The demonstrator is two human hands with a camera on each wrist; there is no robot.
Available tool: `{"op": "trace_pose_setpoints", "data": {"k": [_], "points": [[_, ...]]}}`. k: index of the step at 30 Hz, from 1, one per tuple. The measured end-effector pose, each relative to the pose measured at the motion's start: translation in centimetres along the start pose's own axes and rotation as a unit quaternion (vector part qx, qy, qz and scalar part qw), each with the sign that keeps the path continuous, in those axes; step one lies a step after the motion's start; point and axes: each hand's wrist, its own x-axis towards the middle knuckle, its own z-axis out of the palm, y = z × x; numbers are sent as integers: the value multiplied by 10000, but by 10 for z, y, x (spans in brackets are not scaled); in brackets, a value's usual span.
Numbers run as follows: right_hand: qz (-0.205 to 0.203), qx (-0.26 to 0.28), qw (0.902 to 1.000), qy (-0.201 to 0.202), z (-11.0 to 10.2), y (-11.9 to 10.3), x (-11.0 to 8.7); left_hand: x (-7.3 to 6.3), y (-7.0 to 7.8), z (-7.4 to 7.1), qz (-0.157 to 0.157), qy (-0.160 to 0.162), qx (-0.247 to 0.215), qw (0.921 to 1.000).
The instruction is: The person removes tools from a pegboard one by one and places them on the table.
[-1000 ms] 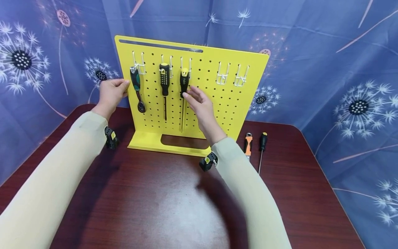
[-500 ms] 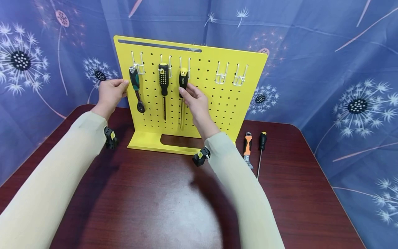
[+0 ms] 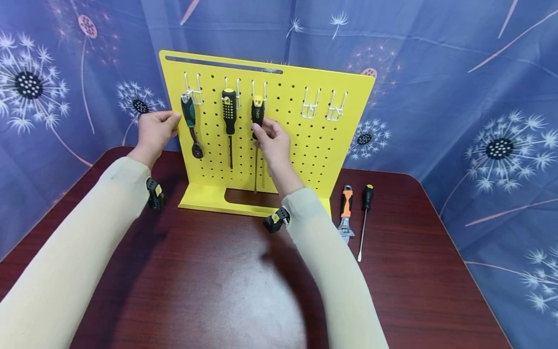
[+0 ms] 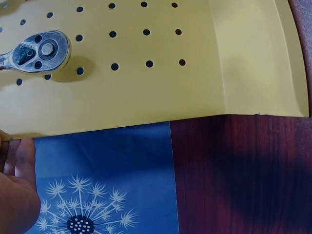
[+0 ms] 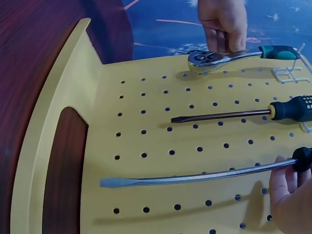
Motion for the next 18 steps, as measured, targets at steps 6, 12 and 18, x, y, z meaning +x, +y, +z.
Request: {"op": "trace_pose_setpoints", "data": {"k": [6,12,18], "points": [[-144,-135,9998,-64,1,0,-7,0,0,1,5,91,115,9999],[-170,-387,9991,-20,1,-2,-14,0,2,1,-56,60,85,9999],[-120,-428,9990,-69,1,-6,-21,-1,2,2,-108,112,107,9998]]}}
